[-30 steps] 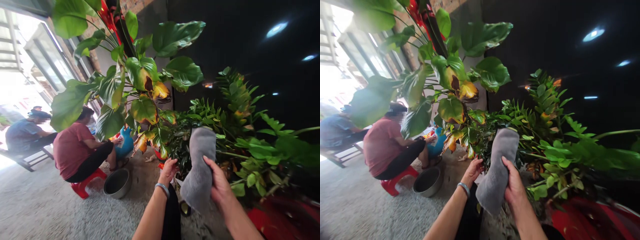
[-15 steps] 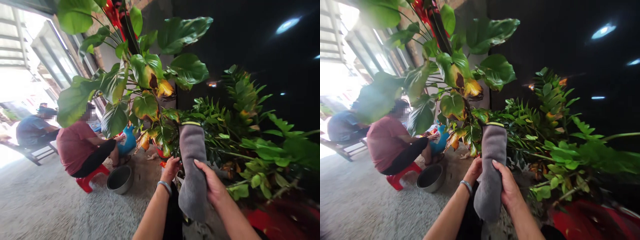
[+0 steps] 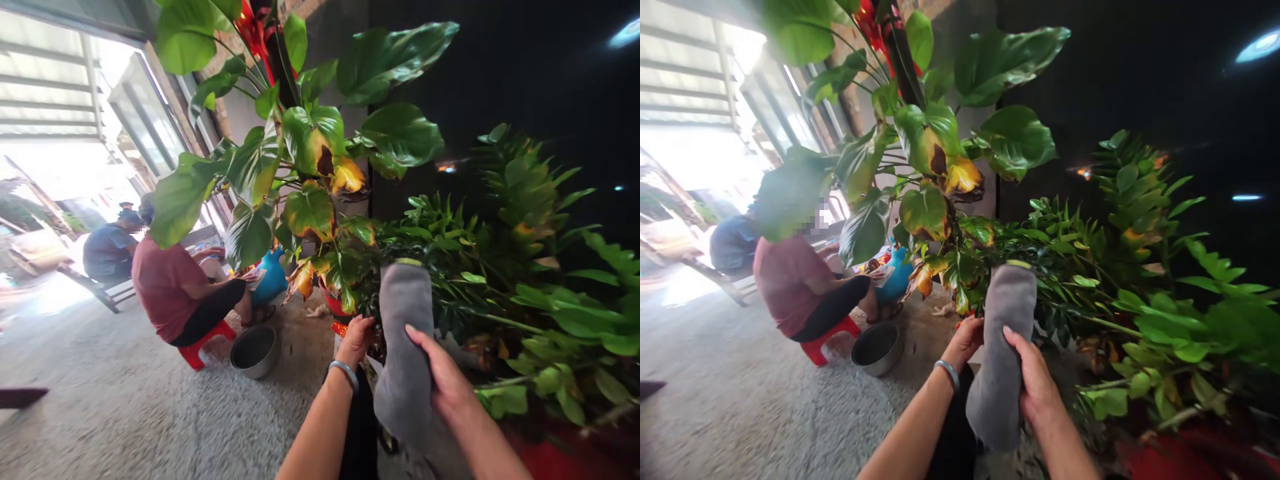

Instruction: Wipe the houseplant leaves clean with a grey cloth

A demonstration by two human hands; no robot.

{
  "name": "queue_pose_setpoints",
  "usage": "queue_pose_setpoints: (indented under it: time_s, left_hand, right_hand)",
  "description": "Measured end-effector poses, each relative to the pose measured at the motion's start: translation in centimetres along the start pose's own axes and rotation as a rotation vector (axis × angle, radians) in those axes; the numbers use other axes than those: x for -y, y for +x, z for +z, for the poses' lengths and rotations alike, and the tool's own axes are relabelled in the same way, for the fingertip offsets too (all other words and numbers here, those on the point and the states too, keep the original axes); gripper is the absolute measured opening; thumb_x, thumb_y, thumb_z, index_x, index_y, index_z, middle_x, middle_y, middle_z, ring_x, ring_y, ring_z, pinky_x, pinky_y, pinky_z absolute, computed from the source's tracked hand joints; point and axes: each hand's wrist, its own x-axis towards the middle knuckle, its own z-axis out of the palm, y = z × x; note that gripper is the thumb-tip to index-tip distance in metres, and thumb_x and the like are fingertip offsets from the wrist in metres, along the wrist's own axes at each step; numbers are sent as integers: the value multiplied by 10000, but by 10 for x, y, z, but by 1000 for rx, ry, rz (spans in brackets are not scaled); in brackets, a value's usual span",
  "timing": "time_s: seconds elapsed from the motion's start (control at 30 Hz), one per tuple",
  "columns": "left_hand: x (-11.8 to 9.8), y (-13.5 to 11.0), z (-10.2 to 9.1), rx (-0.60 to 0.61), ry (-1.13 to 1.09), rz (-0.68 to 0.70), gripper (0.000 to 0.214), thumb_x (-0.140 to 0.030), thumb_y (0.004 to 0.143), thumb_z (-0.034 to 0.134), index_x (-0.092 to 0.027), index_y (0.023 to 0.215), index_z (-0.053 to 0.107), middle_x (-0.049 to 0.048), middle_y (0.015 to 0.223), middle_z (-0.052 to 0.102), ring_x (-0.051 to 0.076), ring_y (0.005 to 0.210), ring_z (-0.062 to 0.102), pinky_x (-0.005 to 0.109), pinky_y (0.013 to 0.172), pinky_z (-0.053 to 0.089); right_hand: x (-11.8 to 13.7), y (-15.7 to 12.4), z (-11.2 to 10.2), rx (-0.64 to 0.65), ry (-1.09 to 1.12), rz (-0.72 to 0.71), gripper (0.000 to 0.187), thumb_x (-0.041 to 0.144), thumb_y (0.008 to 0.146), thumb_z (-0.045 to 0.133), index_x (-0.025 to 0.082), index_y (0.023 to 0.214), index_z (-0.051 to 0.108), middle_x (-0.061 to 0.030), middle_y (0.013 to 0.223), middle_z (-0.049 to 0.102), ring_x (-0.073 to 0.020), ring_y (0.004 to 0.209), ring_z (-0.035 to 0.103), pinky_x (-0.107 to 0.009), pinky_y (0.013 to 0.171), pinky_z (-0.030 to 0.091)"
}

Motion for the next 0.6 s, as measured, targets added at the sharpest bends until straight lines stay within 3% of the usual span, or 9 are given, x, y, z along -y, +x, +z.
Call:
queue_pose_setpoints:
  time_s: [0.1,0.17,0.3,0.4,0.5,0.6]
  left_hand:
    - [-2,3,-1,2,1,-7,327,-194,398,857,-171,617,614,26,623,673,231,708,659,338,699,481]
    - [-3,3,-3,-6,3,-11,353,-193,382,866,-180,586,579,19,604,662,223,683,652,339,688,483]
    - [-2,0,-2,-22,20,-22,379,-205,364,866,-186,569,548,-26,535,602,148,512,562,302,579,444]
    - [-2,-3,1,-24,30,-21,371,-218,375,862,-186,567,546,-31,529,592,130,484,533,285,549,423]
    - [-5,-5,2,-21,33,-13,336,-209,407,855,-180,590,576,-13,575,624,136,525,557,280,575,429]
    - [-7,-4,1,-46,27,14,288,-182,431,841,-170,606,614,3,607,643,141,572,573,274,604,435]
  right_hand:
    - [-26,-10,-26,-78,-71,86,340,379,431,879,194,667,719,-45,567,732,-289,589,711,-381,555,578]
    - [-28,-22,-41,-109,-96,94,386,355,397,904,201,710,739,-45,636,764,-291,631,725,-367,566,584]
    - [11,-21,-41,-230,53,-75,372,366,403,862,234,718,715,-42,633,765,-342,730,743,-409,614,608]
    - [32,-4,-30,-214,172,-167,294,379,446,805,264,675,662,-31,556,734,-375,801,748,-461,667,618]
    - [13,-1,-35,-181,111,-43,276,385,431,810,264,603,632,-47,521,718,-389,794,748,-478,665,618]
    - [-23,-19,-48,-120,-27,77,306,398,429,866,238,614,680,-61,590,749,-359,764,750,-438,659,613]
